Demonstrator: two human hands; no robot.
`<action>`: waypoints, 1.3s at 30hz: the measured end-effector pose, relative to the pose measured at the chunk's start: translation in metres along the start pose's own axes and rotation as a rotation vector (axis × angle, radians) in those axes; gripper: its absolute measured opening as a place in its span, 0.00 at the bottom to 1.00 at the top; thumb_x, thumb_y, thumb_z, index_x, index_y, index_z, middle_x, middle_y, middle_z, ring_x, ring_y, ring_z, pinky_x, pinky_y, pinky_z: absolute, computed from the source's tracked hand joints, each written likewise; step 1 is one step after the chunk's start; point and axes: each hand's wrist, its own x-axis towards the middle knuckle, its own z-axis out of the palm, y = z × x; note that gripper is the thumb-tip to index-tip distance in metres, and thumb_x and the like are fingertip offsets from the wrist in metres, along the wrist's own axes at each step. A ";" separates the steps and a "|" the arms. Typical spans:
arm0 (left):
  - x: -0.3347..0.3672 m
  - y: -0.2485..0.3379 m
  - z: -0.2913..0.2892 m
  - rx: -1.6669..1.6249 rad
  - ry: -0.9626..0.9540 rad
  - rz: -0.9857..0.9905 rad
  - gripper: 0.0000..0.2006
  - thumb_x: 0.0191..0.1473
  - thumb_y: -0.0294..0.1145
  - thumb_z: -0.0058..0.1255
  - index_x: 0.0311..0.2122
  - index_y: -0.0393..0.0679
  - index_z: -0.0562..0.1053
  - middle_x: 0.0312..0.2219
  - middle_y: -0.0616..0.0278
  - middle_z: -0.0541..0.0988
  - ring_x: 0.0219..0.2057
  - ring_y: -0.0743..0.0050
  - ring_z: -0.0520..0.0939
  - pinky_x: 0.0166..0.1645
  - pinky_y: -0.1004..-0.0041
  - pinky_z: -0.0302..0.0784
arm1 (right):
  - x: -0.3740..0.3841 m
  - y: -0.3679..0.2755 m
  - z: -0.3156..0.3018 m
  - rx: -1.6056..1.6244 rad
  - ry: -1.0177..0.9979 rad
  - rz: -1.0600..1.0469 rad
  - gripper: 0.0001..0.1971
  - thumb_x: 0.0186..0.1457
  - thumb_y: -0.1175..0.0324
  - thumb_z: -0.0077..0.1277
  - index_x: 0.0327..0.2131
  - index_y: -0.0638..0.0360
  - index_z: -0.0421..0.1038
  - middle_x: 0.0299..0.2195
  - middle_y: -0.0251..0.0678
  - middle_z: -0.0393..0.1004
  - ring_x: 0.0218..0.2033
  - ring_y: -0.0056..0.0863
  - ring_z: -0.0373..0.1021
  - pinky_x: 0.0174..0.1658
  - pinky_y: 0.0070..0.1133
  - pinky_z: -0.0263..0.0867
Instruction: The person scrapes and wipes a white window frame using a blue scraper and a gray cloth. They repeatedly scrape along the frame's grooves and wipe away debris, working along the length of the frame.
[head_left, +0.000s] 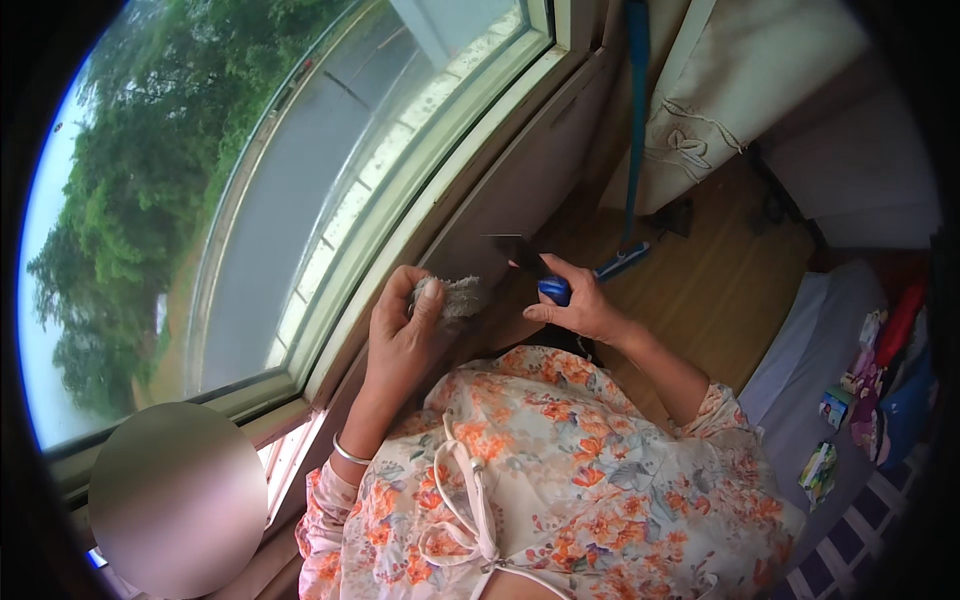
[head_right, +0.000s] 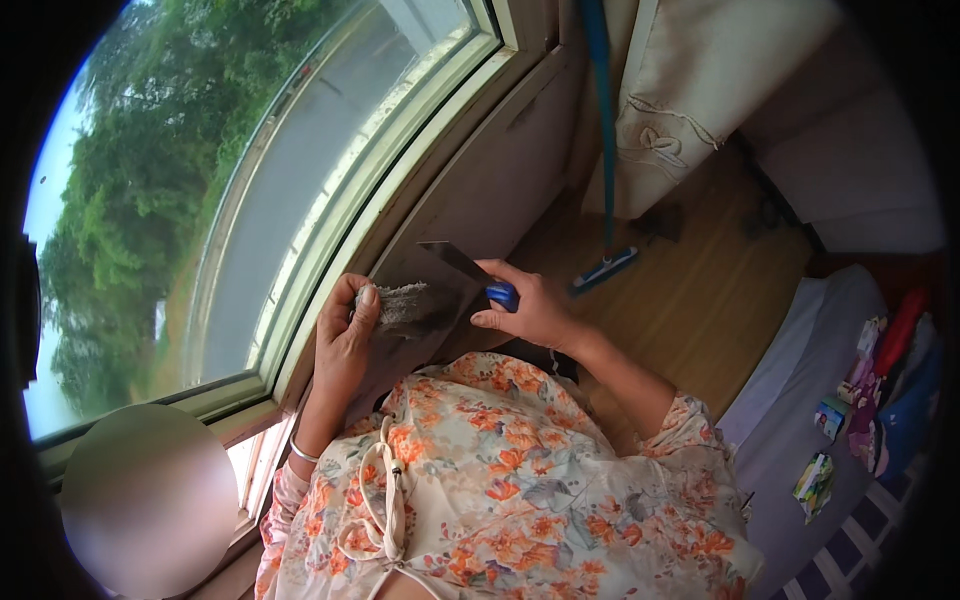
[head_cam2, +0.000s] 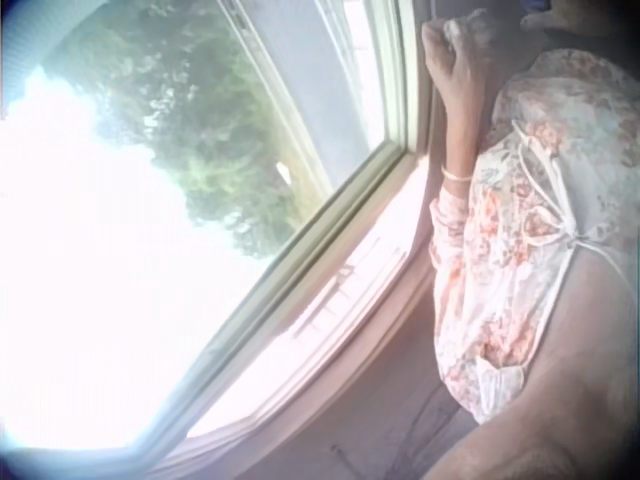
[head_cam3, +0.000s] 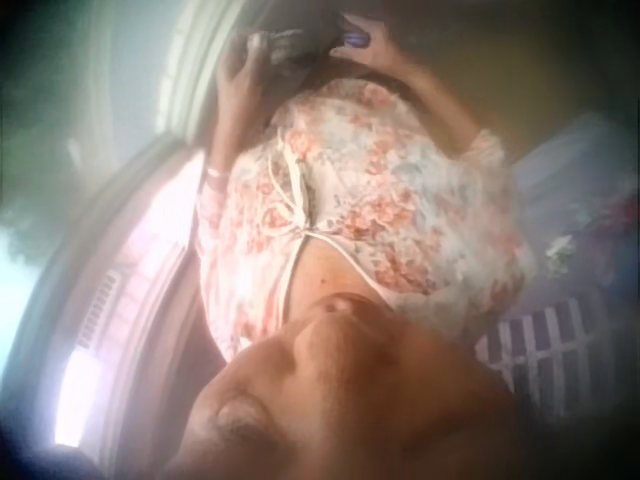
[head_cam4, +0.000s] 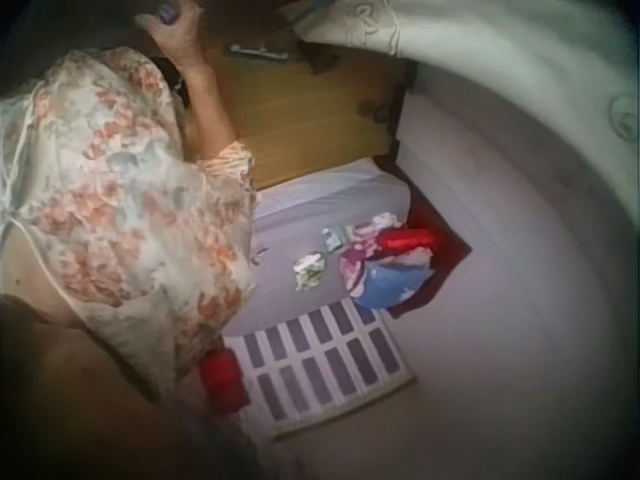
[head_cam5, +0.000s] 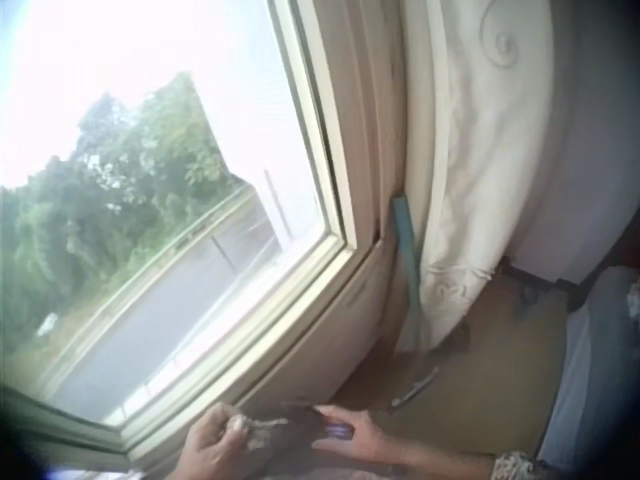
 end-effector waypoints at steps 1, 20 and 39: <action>0.001 0.007 0.004 -0.056 0.001 -0.006 0.08 0.67 0.34 0.51 0.39 0.40 0.70 0.29 0.71 0.74 0.30 0.85 0.70 0.35 0.79 0.69 | 0.011 -0.001 0.006 -0.021 -0.005 -0.047 0.17 0.52 0.69 0.68 0.44 0.65 0.75 0.26 0.30 0.72 0.28 0.12 0.63 0.32 0.17 0.63; 0.008 -0.020 0.029 0.618 0.254 0.147 0.13 0.53 0.33 0.52 0.42 0.38 0.76 0.27 0.54 0.81 0.29 0.56 0.82 0.34 0.60 0.75 | 0.028 -0.065 -0.045 -0.451 0.114 -0.542 0.12 0.44 0.76 0.65 0.35 0.55 0.78 0.33 0.37 0.78 0.29 0.34 0.77 0.31 0.26 0.73; 0.004 0.061 0.027 0.222 0.005 0.047 0.27 0.51 0.45 0.46 0.47 0.32 0.78 0.38 0.55 0.83 0.35 0.69 0.84 0.42 0.71 0.79 | -0.008 -0.007 -0.079 -0.373 -0.259 -0.069 0.18 0.59 0.49 0.59 0.42 0.51 0.73 0.34 0.35 0.80 0.35 0.42 0.78 0.37 0.33 0.71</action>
